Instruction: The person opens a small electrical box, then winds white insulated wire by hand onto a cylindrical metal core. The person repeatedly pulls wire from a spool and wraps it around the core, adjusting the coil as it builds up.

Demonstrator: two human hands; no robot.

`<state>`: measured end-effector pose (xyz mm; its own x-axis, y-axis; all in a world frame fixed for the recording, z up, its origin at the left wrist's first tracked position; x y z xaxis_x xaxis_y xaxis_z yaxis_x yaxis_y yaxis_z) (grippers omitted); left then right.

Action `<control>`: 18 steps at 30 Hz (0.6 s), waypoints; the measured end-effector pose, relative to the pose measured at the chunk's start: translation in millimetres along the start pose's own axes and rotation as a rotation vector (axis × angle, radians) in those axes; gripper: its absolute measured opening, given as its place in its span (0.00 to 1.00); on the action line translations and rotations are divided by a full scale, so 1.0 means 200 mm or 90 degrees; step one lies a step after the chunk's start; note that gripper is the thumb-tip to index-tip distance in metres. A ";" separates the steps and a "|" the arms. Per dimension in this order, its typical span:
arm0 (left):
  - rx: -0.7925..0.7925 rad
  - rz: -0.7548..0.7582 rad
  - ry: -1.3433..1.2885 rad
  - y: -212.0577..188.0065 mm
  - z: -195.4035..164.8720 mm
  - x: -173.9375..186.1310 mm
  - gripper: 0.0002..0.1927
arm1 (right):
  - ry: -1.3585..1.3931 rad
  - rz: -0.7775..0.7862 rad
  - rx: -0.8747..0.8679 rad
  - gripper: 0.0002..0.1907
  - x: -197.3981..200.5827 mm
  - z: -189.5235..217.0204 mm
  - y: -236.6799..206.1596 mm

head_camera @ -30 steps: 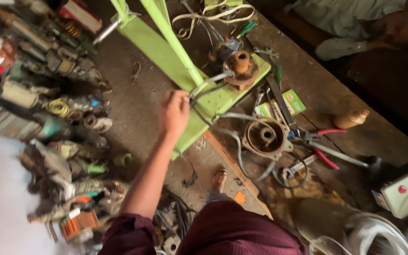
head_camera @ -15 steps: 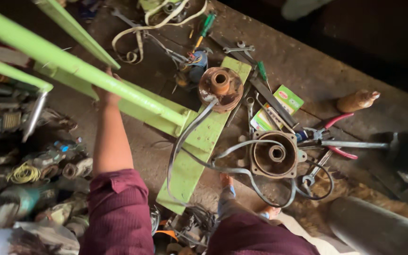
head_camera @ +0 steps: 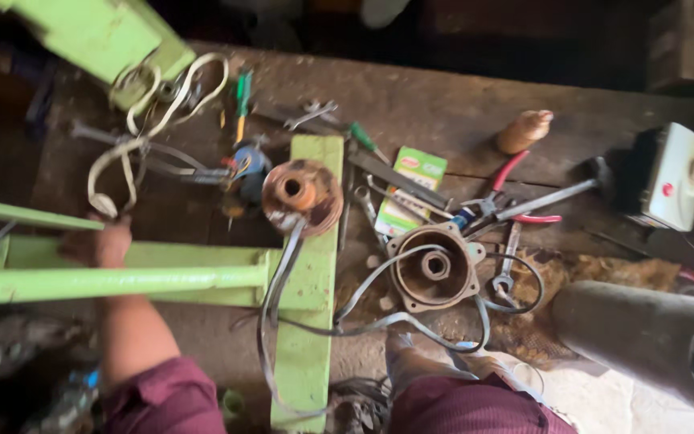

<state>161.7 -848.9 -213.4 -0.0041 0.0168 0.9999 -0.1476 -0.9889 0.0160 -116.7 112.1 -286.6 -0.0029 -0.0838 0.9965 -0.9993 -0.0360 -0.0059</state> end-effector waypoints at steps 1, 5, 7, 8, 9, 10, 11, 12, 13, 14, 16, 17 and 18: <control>-0.010 0.003 0.002 -0.01 0.00 -0.01 0.34 | 0.001 -0.001 -0.007 0.15 0.00 -0.02 0.00; -0.011 0.018 -0.047 -0.08 0.03 0.00 0.20 | 0.008 0.001 -0.021 0.16 0.01 -0.04 0.04; -0.084 -0.105 -0.095 -0.14 0.00 0.09 0.19 | 0.006 0.003 -0.025 0.17 0.03 -0.04 0.05; -0.100 -0.096 -0.123 -0.16 -0.01 0.11 0.18 | 0.008 -0.001 -0.029 0.17 0.04 -0.04 0.06; -0.117 -0.087 -0.153 -0.19 -0.02 0.13 0.18 | 0.014 -0.004 -0.034 0.17 0.06 -0.03 0.06; -0.134 -0.076 -0.178 -0.21 -0.03 0.15 0.18 | 0.016 -0.008 -0.039 0.18 0.08 -0.03 0.06; -0.151 -0.056 -0.200 -0.24 -0.04 0.16 0.17 | 0.021 -0.015 -0.037 0.18 0.10 -0.02 0.06; -0.165 -0.030 -0.221 -0.26 -0.04 0.17 0.17 | 0.018 -0.011 -0.037 0.18 0.12 -0.03 0.05; -0.180 -0.005 -0.243 -0.29 -0.04 0.18 0.16 | 0.017 -0.014 -0.037 0.18 0.14 -0.03 0.04; -0.233 -0.021 -0.241 -0.32 -0.07 0.21 0.15 | 0.019 -0.018 -0.038 0.19 0.16 -0.03 0.03; -0.341 -0.053 -0.233 -0.39 -0.12 0.24 0.13 | 0.024 -0.028 -0.037 0.19 0.21 -0.03 0.01; -0.298 -0.070 -0.288 -0.41 -0.10 0.24 0.11 | 0.024 -0.032 -0.037 0.19 0.23 -0.03 0.00; -0.254 -0.086 -0.344 -0.44 -0.08 0.23 0.09 | 0.022 -0.039 -0.036 0.20 0.26 -0.03 -0.02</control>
<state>158.8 -759.4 -168.5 0.5194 -0.0419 0.8535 -0.4650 -0.8518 0.2412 -113.4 114.8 -234.3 0.0586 -0.0493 0.9971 -0.9981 0.0159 0.0594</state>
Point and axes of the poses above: each hand's wrist, its own y-axis towards the middle knuckle, its own x-axis out of the back of the hand, z = x × y, the point moved 7 cm from there along y, towards the middle knuckle, and after that the axes turned 6 degrees about -z, right-handed, at the moved point
